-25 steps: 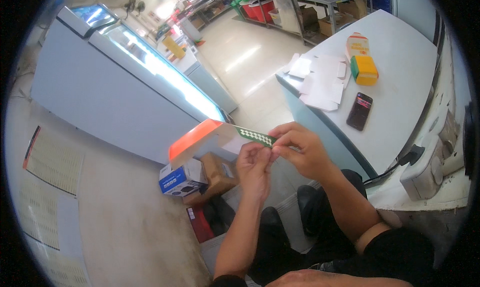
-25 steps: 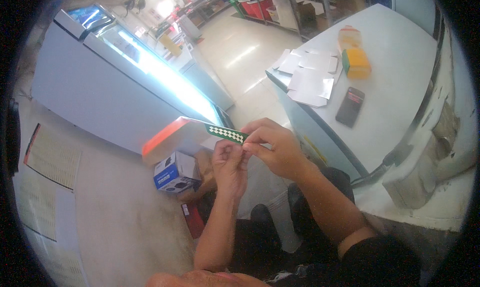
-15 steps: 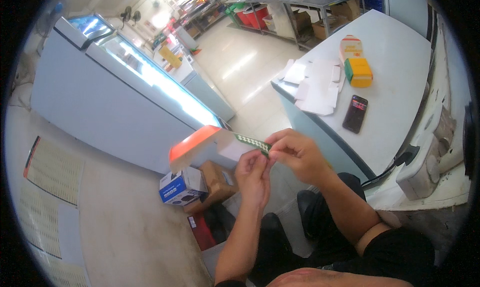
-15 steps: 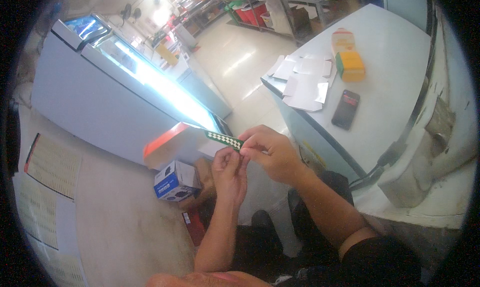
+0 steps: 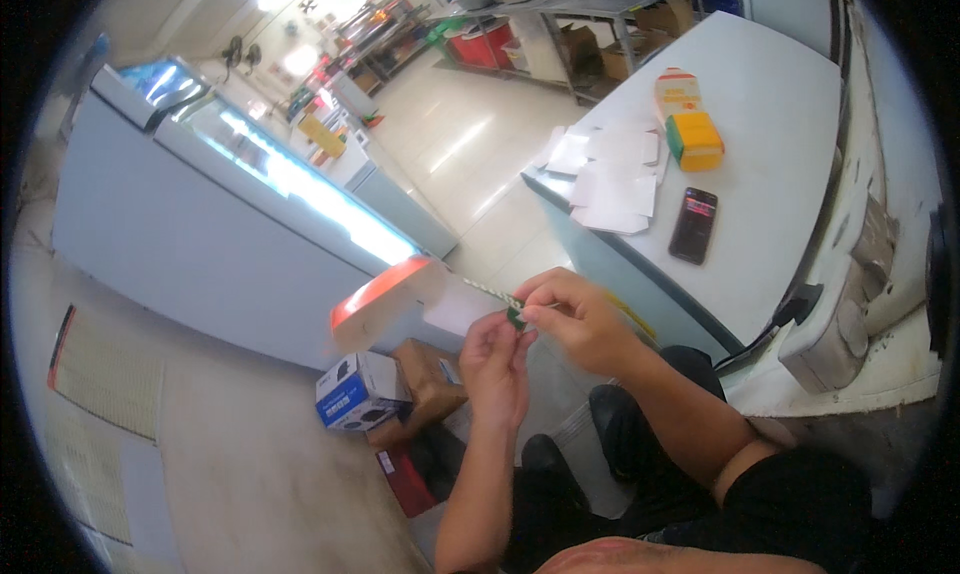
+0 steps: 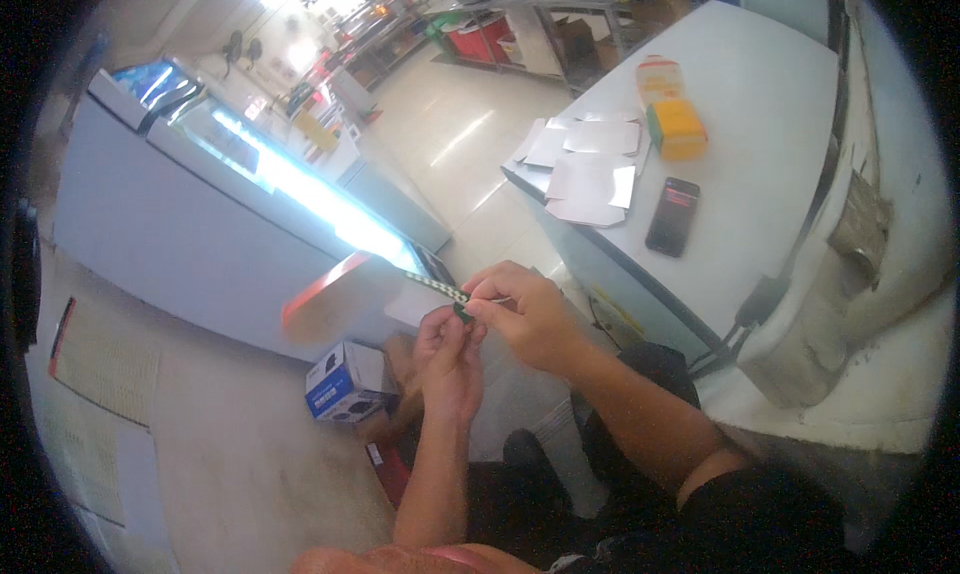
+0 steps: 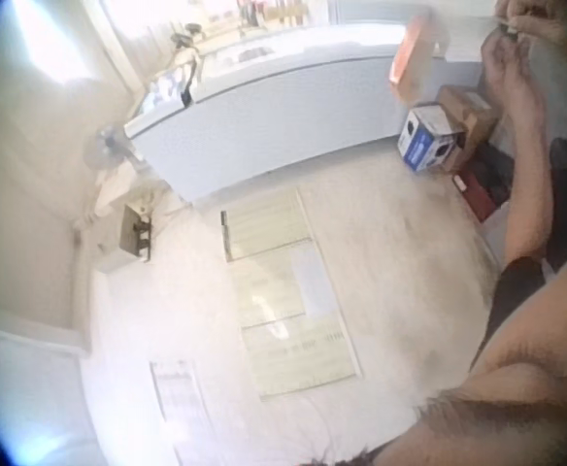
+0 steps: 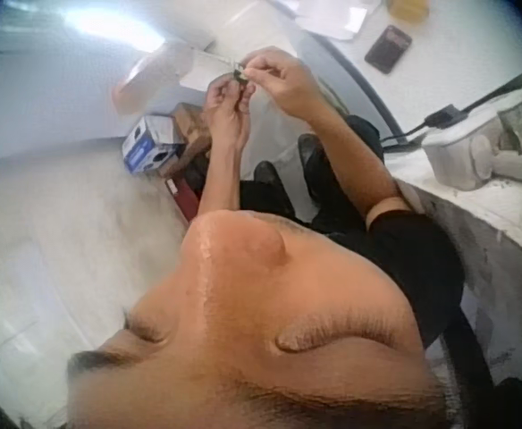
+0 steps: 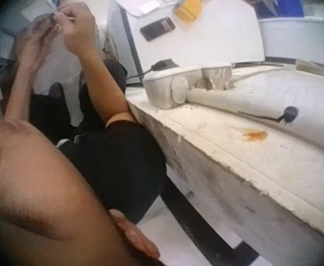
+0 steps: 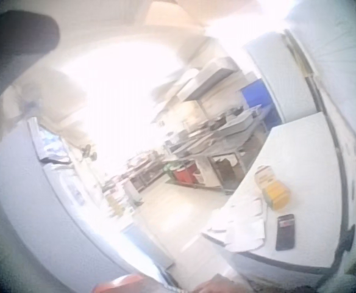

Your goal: The person assembles flat paperboard pieces into small rectangular boxes by folding and tucking flaps. They handle each piece one at a time, fold the sides, and secure the flaps to form the box shape.

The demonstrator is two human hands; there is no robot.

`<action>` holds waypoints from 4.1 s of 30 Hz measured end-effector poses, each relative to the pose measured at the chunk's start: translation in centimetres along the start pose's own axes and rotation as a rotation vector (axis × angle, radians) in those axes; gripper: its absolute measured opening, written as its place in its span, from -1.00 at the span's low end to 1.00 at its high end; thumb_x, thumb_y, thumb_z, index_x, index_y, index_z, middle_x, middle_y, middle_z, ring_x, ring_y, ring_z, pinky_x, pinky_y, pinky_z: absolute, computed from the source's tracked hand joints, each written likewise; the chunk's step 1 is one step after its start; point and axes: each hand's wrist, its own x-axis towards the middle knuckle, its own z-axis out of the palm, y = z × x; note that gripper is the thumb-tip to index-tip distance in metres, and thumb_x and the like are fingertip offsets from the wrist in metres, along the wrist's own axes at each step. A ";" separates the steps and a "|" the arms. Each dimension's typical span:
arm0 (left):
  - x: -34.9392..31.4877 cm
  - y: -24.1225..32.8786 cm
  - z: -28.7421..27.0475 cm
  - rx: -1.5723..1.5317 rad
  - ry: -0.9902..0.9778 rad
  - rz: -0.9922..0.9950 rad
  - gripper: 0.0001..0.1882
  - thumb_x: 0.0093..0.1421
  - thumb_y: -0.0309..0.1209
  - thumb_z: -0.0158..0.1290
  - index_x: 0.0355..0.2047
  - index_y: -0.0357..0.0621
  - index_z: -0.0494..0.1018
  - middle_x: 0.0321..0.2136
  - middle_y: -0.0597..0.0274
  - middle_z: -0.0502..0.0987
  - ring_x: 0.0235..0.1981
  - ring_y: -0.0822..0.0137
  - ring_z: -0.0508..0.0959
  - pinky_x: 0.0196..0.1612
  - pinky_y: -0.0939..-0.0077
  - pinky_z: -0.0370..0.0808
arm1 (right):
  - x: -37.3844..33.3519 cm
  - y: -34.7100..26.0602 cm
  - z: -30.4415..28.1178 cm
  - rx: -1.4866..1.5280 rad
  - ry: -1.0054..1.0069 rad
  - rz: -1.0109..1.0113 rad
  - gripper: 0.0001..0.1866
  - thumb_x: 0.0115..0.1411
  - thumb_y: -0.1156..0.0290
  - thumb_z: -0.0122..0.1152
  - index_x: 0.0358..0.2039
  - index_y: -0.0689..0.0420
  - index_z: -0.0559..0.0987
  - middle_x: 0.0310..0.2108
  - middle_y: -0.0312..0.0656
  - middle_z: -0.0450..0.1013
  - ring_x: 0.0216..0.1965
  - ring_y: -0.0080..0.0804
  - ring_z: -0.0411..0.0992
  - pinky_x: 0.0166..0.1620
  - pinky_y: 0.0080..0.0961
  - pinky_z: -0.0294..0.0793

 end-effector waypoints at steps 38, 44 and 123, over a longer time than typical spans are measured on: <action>-0.9 5.0 2.8 0.596 0.491 0.555 -0.66 0.10 -0.37 0.27 -0.13 -0.25 0.54 -0.16 -0.17 0.57 -0.07 -0.23 0.60 -0.02 -0.06 0.56 | 2.1 -2.1 5.4 -0.650 -0.342 -0.332 -0.49 0.45 0.39 0.23 0.31 0.35 0.43 0.27 0.07 0.45 0.27 -0.15 0.44 0.38 -0.22 0.35; -5.7 5.3 0.7 0.989 0.418 0.675 -0.68 0.23 -0.31 0.17 -0.05 -0.18 0.56 -0.17 -0.15 0.65 -0.09 -0.19 0.68 -0.09 -0.06 0.63 | -4.3 -5.3 8.1 -0.463 -0.350 -0.132 -0.41 0.49 0.24 0.14 0.39 0.30 0.34 0.34 0.19 0.36 0.35 0.01 0.38 0.42 -0.02 0.36; 0.1 -1.8 1.6 0.311 0.060 -0.019 -0.84 0.35 -0.49 0.23 -0.11 -0.24 0.53 -0.18 0.20 0.65 -0.13 0.38 0.62 -0.01 0.43 0.56 | -1.7 1.4 0.1 -0.110 0.190 0.134 -0.82 0.35 0.47 0.28 -0.19 0.30 0.75 0.10 -0.04 0.60 0.09 -0.35 0.53 0.21 -0.37 0.46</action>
